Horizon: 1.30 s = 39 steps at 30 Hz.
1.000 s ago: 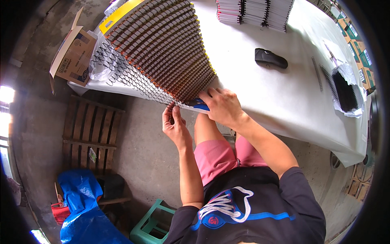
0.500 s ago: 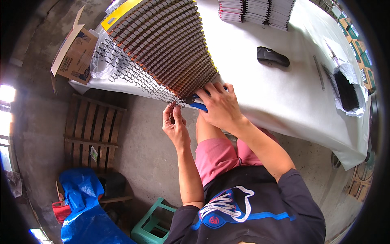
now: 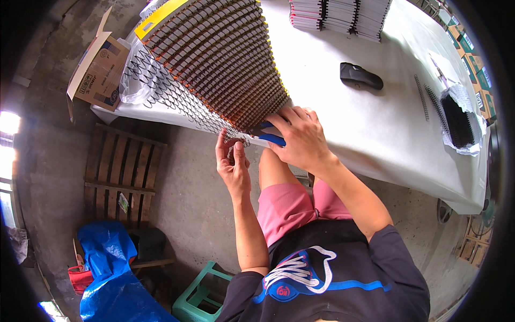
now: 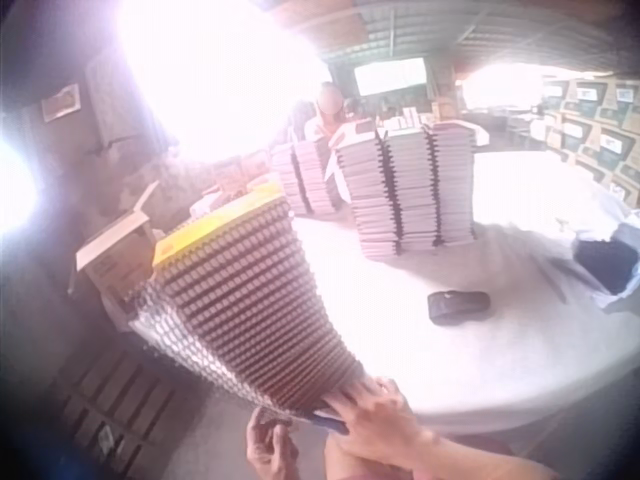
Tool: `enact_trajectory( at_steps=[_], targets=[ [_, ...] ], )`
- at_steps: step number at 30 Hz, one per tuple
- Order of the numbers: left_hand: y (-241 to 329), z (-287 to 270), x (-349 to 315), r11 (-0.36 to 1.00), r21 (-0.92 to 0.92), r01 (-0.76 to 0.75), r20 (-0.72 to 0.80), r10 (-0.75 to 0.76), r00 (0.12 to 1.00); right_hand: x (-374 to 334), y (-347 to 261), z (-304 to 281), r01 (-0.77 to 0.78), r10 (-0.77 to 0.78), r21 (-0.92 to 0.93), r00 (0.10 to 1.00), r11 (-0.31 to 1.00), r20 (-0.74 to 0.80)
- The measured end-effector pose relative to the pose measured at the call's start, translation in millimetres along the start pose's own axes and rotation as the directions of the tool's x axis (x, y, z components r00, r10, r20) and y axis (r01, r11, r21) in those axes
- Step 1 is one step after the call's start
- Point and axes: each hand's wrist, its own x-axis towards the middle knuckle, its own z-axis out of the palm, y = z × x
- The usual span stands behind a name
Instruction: The person trims the excess spiral coil from a stack of notebooks using wire cutters and then places stacks of completed notebooks into a cardboard shipping box.
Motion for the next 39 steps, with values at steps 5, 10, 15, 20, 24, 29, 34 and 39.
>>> enact_trajectory(
  at_steps=[5,10,15,20,24,29,34,39],
  targets=[
    [-3.0,-12.9,3.7,0.998,0.038,0.051,0.047,-0.052,0.998,6.7,-6.6,6.6,0.046,-0.044,-0.094,0.999,0.995,0.017],
    [-4.1,-7.5,5.1,1.000,-0.004,-0.001,0.018,0.001,1.000,8.0,-10.4,5.4,0.065,-0.054,-0.152,0.995,0.986,0.079],
    [-6.1,-4.4,4.2,1.000,-0.016,-0.020,0.003,0.020,1.000,10.4,-11.5,8.5,0.099,-0.095,-0.171,0.995,0.980,0.034],
    [-5.7,1.0,3.1,0.997,-0.082,0.009,-0.011,-0.010,1.000,9.7,0.6,22.5,0.064,-0.051,-0.139,0.994,0.988,0.095],
    [-8.0,0.2,1.2,0.968,-0.238,0.076,0.011,-0.076,0.997,6.5,0.2,17.5,0.003,0.016,-0.103,0.983,0.995,0.184],
    [-14.5,-12.3,5.5,0.591,-0.705,0.392,0.202,-0.362,0.910,1.2,-2.9,-2.7,0.108,-0.107,-0.088,0.994,0.990,0.021],
    [-0.9,-10.5,17.3,0.452,-0.801,0.393,0.196,-0.422,0.885,6.8,-10.5,-7.1,0.021,-0.019,-0.099,0.999,0.995,0.028],
    [-7.1,-14.0,29.0,0.045,-0.867,0.497,0.446,-0.375,0.812,11.4,-15.9,-0.5,-0.007,0.013,-0.118,0.999,0.993,0.044]
  ],
)
